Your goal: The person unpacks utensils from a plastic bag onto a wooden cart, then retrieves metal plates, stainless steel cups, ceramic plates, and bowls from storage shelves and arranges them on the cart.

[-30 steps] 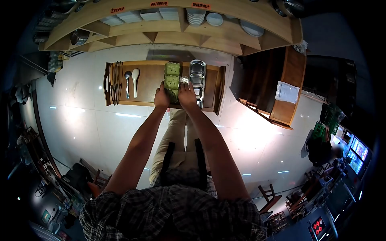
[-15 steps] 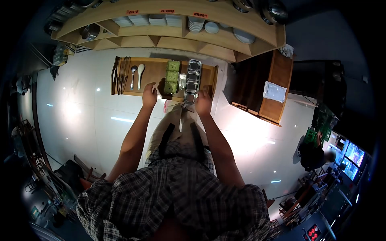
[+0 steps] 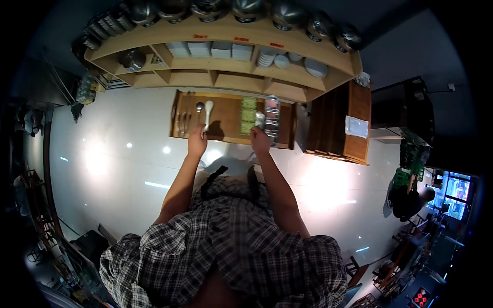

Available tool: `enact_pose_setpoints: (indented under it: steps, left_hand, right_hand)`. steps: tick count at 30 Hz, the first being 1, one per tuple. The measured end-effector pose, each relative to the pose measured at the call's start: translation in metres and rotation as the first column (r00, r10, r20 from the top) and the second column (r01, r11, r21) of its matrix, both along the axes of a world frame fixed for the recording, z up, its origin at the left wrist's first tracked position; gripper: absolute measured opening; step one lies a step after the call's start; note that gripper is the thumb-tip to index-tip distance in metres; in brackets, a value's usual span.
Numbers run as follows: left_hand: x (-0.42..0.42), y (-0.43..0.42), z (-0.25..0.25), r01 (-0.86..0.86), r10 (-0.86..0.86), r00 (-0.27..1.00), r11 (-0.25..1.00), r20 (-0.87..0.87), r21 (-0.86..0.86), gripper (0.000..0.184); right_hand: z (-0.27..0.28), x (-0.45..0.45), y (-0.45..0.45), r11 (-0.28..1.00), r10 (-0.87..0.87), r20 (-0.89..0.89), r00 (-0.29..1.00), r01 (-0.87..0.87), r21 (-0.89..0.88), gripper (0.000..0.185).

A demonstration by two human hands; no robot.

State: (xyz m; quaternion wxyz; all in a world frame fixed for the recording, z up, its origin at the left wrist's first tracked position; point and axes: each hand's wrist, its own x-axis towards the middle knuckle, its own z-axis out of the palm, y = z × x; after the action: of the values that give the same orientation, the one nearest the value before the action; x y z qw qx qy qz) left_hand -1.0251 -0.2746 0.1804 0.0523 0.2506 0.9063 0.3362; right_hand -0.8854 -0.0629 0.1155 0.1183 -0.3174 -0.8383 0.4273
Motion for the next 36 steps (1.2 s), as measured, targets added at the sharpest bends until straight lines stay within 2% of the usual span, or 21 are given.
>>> enact_pose_setpoints:
  steps: [3, 5, 6, 7, 8, 10, 11, 13, 14, 16, 20, 22, 24, 27, 29, 30, 32, 34, 36]
  left_hand:
    - [-0.037, -0.053, 0.014, 0.093, -0.092, 0.993, 0.996, -0.078, 0.007, 0.035]
    - [-0.057, -0.084, 0.031, 0.136, -0.136, 0.99, 0.991, -0.034, 0.005, 0.037]
    - [-0.069, -0.097, 0.032, 0.143, -0.142, 0.982, 0.99, -0.124, -0.001, 0.031]
    - [-0.08, -0.113, 0.042, 0.126, -0.125, 0.983, 0.992, -0.132, -0.004, 0.031]
    - [-0.087, -0.132, 0.053, 0.106, -0.106, 0.984, 0.994, -0.14, -0.012, 0.031]
    - [-0.094, -0.167, 0.06, 0.045, -0.048, 0.991, 0.999, -0.128, -0.026, 0.032]
    - [-0.101, -0.182, 0.066, -0.001, -0.003, 0.993, 0.999, -0.119, -0.032, 0.033]
    - [-0.109, -0.213, 0.07, -0.048, 0.041, 0.991, 0.998, -0.129, -0.05, 0.033]
    - [-0.109, -0.227, 0.07, -0.077, 0.069, 0.99, 0.995, -0.125, -0.064, 0.034]
    - [-0.111, -0.259, 0.072, -0.127, 0.117, 0.985, 0.989, -0.127, -0.071, 0.034]
    - [-0.12, -0.31, 0.07, -0.28, 0.265, 0.955, 0.954, -0.135, -0.106, 0.033]
    - [-0.132, -0.322, 0.074, -0.308, 0.299, 0.951, 0.941, -0.082, -0.14, 0.033]
    - [-0.155, -0.329, 0.077, -0.299, 0.286, 0.953, 0.942, -0.104, -0.153, 0.032]
    - [-0.206, -0.328, 0.084, -0.223, 0.192, 0.963, 0.96, -0.187, -0.167, 0.041]
    - [-0.247, -0.319, 0.098, -0.19, 0.171, 0.979, 0.959, -0.109, -0.208, 0.059]
    - [-0.27, -0.318, 0.101, -0.182, 0.16, 0.98, 0.96, -0.116, -0.211, 0.059]
    - [-0.307, -0.312, 0.101, -0.132, 0.032, 0.967, 0.913, -0.254, -0.387, 0.069]
    - [-0.341, -0.307, 0.104, -0.092, 0.01, 0.982, 0.898, -0.188, -0.43, 0.068]
    - [-0.373, -0.304, 0.106, -0.032, -0.046, 0.99, 0.849, -0.134, -0.528, 0.072]
  right_hand:
    - [0.015, -0.035, -0.057, 0.982, -0.083, 0.189, 0.979, 0.112, -0.15, 0.021]
    - [0.02, -0.053, -0.102, 0.984, -0.086, 0.129, 0.988, 0.105, -0.146, 0.023]
    - [0.017, -0.058, -0.117, 0.987, -0.086, 0.072, 0.994, 0.095, -0.133, 0.025]
    - [0.019, -0.067, -0.136, 0.96, -0.039, 0.131, 0.991, 0.073, -0.272, 0.031]
    - [0.021, -0.069, -0.154, 0.96, -0.023, 0.134, 0.991, 0.06, -0.272, 0.031]
    - [0.037, -0.083, -0.191, 0.988, -0.048, 0.027, 0.999, 0.051, -0.144, 0.03]
    - [0.046, -0.092, -0.204, 0.988, -0.031, 0.016, 0.999, 0.033, -0.15, 0.03]
    - [0.055, -0.108, -0.217, 0.987, 0.101, 0.163, 0.981, -0.079, -0.139, 0.033]
    - [0.057, -0.116, -0.222, 0.986, 0.118, 0.159, 0.98, -0.097, -0.137, 0.033]
    - [0.063, -0.135, -0.235, 0.986, 0.157, -0.007, 0.987, -0.158, -0.051, 0.035]
    - [0.06, -0.176, -0.251, 0.969, 0.236, -0.027, 0.971, -0.237, -0.064, 0.035]
    - [0.052, -0.202, -0.265, 0.978, 0.184, -0.048, 0.982, -0.188, -0.087, 0.03]
    - [0.05, -0.228, -0.282, 0.979, 0.176, -0.053, 0.983, -0.18, -0.093, 0.025]
    - [0.052, -0.271, -0.295, 0.974, 0.164, -0.067, 0.984, -0.173, -0.146, 0.016]
    - [0.051, -0.308, -0.302, 0.965, 0.168, -0.086, 0.982, -0.182, -0.191, 0.014]
    - [0.051, -0.326, -0.305, 0.964, 0.166, -0.124, 0.978, -0.187, -0.188, 0.017]
    - [0.047, -0.361, -0.305, 0.965, 0.154, -0.155, 0.976, -0.182, -0.19, 0.022]
    - [0.048, -0.388, -0.309, 0.973, 0.22, -0.184, 0.958, -0.228, -0.028, 0.034]
    - [0.058, -0.415, -0.315, 0.974, 0.217, -0.141, 0.966, -0.224, -0.043, 0.038]
